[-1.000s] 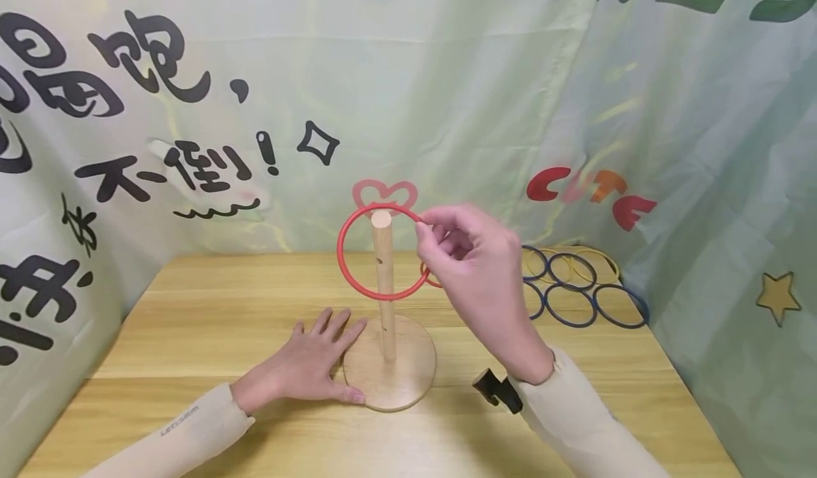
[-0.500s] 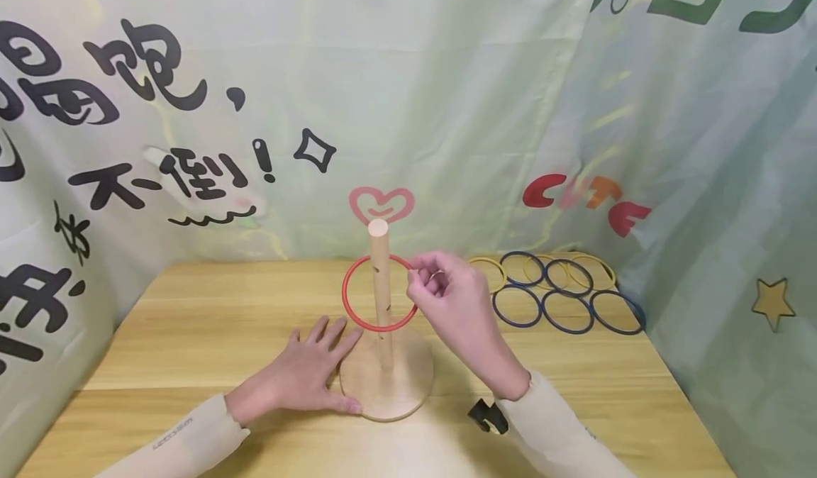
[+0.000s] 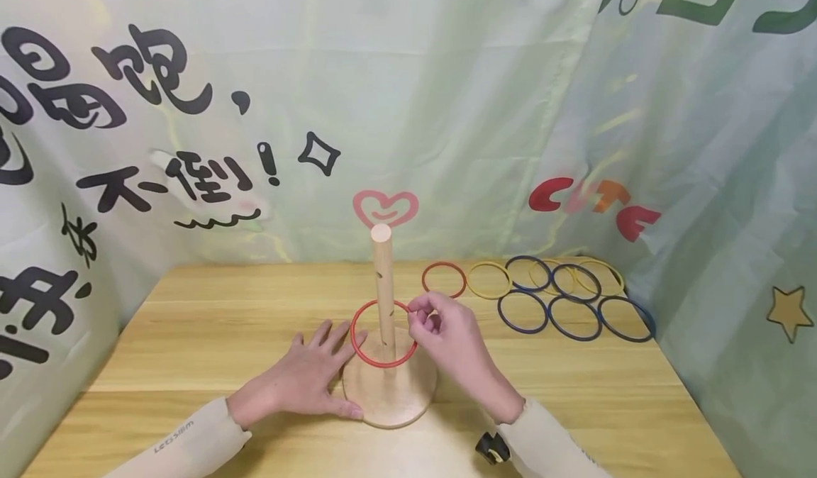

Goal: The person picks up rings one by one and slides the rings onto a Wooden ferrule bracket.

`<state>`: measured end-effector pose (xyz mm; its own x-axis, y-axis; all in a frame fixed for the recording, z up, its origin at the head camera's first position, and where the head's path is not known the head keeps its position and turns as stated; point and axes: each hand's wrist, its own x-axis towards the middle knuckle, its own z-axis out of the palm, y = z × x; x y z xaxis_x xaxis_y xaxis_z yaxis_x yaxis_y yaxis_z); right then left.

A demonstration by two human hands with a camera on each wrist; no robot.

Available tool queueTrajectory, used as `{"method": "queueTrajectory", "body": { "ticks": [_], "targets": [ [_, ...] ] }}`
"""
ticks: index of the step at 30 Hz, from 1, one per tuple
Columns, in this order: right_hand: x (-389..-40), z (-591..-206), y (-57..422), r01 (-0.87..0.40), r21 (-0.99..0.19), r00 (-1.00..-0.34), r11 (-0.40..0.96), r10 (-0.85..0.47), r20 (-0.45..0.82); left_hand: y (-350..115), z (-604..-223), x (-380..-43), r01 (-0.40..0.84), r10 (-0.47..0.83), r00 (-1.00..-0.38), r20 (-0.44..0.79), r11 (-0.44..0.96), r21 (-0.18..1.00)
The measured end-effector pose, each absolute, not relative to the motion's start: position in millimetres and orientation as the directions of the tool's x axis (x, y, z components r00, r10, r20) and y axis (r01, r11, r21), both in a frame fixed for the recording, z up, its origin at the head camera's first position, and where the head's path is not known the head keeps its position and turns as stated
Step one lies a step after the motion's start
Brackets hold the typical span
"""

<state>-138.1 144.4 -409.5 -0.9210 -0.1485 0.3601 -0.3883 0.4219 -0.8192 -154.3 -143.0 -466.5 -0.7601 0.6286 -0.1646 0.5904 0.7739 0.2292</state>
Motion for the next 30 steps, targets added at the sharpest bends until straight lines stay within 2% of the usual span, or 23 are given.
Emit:
{"method": "queueTrajectory", "body": {
  "ticks": [9,20,30],
  "targets": [
    [-132.6,-439.9,140.4,-0.242,-0.875,-0.963,0.419,-0.217,0.162,-145.0,-467.1,-153.4,0.583,0.626,-0.759,-0.181,0.776,0.239],
    [-134.8,-459.2,142.5,-0.207,-0.873,-0.959,0.442,-0.270,0.090,-141.5,-466.3,-154.9,0.579,0.621,-0.757,-0.204,0.782,0.231],
    [-144.1,-471.5,140.1,-0.219,-0.815,-0.953,0.536,-0.297,0.061,-141.8,-466.7,-158.3,0.584,0.621,-0.757,-0.202,0.782,0.218]
  ]
}}
